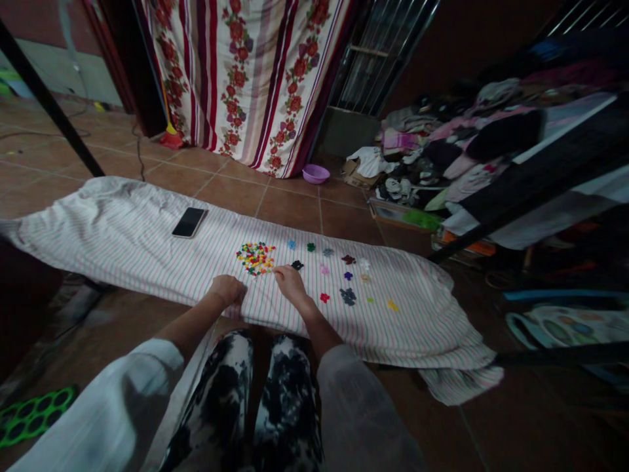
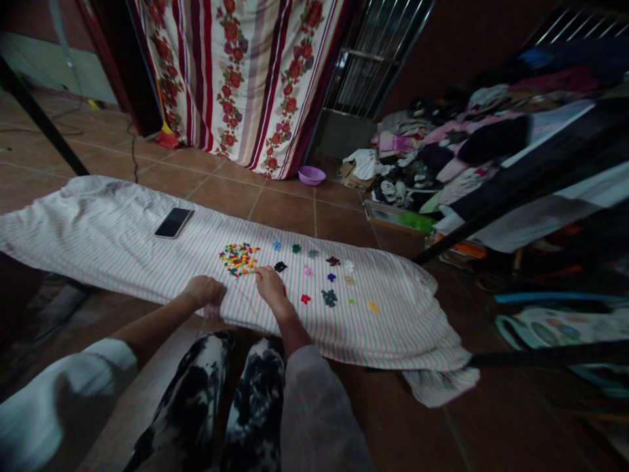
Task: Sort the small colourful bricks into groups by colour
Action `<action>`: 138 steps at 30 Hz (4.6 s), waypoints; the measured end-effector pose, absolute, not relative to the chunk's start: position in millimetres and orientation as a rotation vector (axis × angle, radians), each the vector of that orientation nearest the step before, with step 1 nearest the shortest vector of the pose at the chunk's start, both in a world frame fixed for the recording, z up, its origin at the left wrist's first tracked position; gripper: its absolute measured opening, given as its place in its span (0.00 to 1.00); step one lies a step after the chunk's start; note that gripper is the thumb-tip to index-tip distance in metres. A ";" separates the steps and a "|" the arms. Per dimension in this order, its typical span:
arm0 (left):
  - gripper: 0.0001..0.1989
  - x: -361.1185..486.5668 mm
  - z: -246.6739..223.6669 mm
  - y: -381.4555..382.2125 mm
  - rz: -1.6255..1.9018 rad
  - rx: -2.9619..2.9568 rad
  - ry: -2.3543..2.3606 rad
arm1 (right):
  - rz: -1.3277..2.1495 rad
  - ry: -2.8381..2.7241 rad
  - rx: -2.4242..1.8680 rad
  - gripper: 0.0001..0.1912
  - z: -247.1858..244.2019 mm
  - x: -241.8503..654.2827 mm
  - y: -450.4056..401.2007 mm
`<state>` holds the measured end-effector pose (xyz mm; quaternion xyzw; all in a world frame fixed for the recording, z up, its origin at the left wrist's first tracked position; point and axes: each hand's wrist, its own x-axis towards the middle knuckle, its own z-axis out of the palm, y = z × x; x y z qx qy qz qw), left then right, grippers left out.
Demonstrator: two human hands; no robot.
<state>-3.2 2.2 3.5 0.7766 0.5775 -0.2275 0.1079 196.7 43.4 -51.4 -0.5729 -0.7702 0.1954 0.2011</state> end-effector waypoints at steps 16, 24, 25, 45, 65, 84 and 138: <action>0.11 -3.4 7.3 4.7 -0.653 2.256 1.684 | 0.351 -2.275 -1.768 0.15 -50.8 161.1 90.0; 0.12 -4.2 5.1 5.5 -0.638 2.274 1.670 | 0.299 -2.263 -1.898 0.13 -42.8 152.2 101.3; 0.12 -4.5 4.2 5.9 -0.637 2.273 1.671 | 0.304 -2.268 -1.916 0.12 -41.5 151.2 103.2; 0.11 -3.5 5.7 4.7 -0.631 2.283 1.672 | 0.519 -2.052 -1.795 0.09 -50.2 164.5 90.7; 0.13 -5.5 -0.9 2.7 -0.681 2.327 1.685 | 0.378 -1.740 -1.840 0.15 -53.7 313.0 19.3; 0.13 -5.3 -5.8 3.1 -0.692 2.325 1.709 | 0.401 -1.834 -1.903 0.21 -74.2 332.5 1.2; 0.13 -0.5 10.0 4.2 -0.632 2.239 1.702 | 0.352 -2.386 -1.562 0.17 -52.2 152.1 86.3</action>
